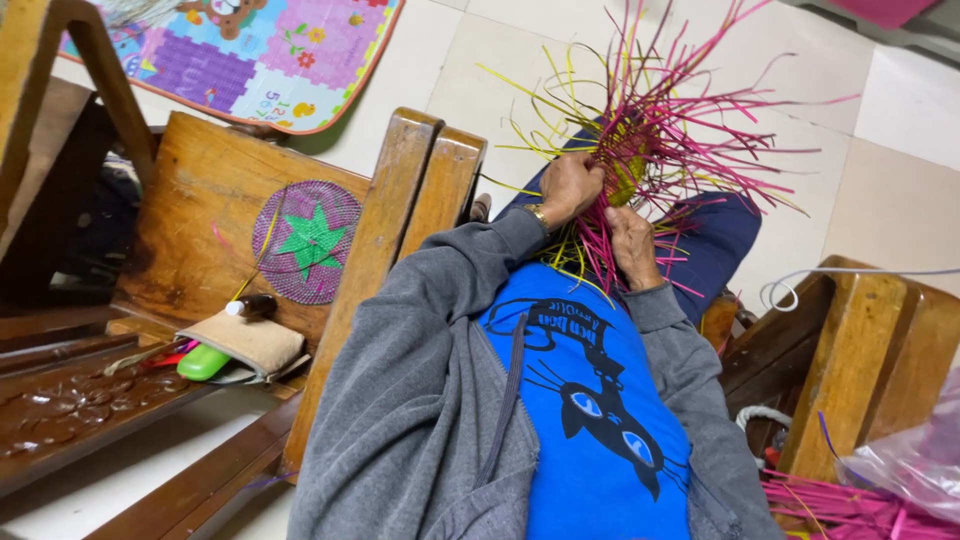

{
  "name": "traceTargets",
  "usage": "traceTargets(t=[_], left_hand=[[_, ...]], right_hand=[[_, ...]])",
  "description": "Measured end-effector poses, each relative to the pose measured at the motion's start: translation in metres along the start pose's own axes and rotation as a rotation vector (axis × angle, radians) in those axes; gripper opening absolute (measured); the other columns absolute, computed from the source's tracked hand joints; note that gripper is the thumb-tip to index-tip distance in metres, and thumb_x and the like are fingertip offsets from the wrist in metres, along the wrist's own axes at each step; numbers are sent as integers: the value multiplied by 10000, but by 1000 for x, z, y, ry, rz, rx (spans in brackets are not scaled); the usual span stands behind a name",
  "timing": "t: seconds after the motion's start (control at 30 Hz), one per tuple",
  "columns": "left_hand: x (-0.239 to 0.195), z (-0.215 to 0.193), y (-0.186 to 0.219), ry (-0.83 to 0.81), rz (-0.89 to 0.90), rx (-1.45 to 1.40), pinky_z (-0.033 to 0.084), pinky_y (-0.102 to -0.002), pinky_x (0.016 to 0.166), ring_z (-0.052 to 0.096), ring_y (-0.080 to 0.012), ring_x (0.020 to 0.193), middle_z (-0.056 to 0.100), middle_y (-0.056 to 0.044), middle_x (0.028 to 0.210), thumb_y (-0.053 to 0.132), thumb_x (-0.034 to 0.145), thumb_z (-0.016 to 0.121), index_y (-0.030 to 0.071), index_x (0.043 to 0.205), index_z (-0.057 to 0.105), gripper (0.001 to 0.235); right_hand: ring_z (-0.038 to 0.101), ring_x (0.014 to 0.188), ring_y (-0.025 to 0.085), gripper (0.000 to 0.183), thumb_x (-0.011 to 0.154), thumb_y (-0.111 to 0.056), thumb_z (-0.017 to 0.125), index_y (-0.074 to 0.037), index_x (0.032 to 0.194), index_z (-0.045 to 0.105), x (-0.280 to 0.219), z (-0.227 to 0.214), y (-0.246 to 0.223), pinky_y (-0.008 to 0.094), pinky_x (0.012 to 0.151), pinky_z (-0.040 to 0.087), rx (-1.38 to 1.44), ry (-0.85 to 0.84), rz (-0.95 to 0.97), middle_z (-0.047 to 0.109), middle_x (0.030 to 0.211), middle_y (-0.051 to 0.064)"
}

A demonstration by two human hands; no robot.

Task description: Weaving colorful plastic strands together to create a decorative object

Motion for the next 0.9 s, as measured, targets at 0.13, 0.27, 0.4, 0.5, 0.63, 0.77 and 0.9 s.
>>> traceTargets(t=[0.13, 0.27, 0.4, 0.5, 0.63, 0.77, 0.9], left_hand=[[4, 6, -3, 32, -4, 3, 543, -434, 881, 678, -329, 1011, 739, -109, 905, 389, 779, 557, 228, 907, 735, 272], [-5, -5, 6, 28, -1, -16, 538, -443, 911, 668, -336, 1046, 739, -128, 961, 371, 794, 544, 218, 954, 734, 292], [-4, 0, 2, -22, -7, -10, 536, -436, 925, 663, -312, 1077, 742, -101, 995, 422, 805, 534, 241, 978, 728, 316], [-3, 3, 4, -30, -10, 15, 539, -429, 925, 664, -297, 1079, 745, -82, 996, 442, 802, 524, 258, 972, 728, 322], [-15, -2, 10, -31, -10, 16, 532, -443, 937, 658, -310, 1092, 741, -108, 1012, 407, 819, 514, 234, 991, 727, 324], [-31, 16, 28, -82, 58, 18, 539, -456, 938, 663, -326, 1094, 740, -121, 1033, 362, 838, 481, 224, 1022, 721, 332], [-16, 54, 15, -69, 111, -4, 556, -443, 925, 680, -318, 1069, 755, -95, 996, 401, 835, 487, 306, 1017, 718, 310]], right_hand=[[467, 634, 187, 372, 1059, -292, 546, -81, 754, 584, 0, -2, 1, 369, 617, 418, 2, -14, 3, 509, 610, 91], [502, 664, 222, 363, 1069, -274, 546, -58, 785, 613, 3, -4, -9, 403, 657, 435, -3, -6, -8, 547, 648, 147], [520, 691, 221, 362, 1084, -273, 550, -54, 807, 631, -2, -5, -1, 408, 695, 451, 2, -2, -2, 566, 677, 147], [523, 703, 220, 356, 1086, -266, 542, -50, 819, 637, -1, -6, -4, 420, 692, 446, -7, 1, -8, 573, 689, 155], [493, 674, 241, 365, 1075, -237, 539, -19, 793, 619, -4, -6, -2, 437, 677, 433, -5, 3, -31, 550, 670, 176], [472, 636, 235, 387, 1066, -201, 481, -4, 760, 614, -2, -7, 55, 428, 648, 433, -51, 53, -33, 524, 639, 188], [495, 609, 257, 365, 1028, -167, 473, 6, 742, 619, -13, -11, 59, 395, 620, 423, -92, 118, -43, 505, 639, 223]])
Point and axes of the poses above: each hand's wrist, its own x-axis towards the middle knuckle, its own z-axis out of the palm, y = z × x, the point moved 3 cm from there along x, towards the middle knuckle
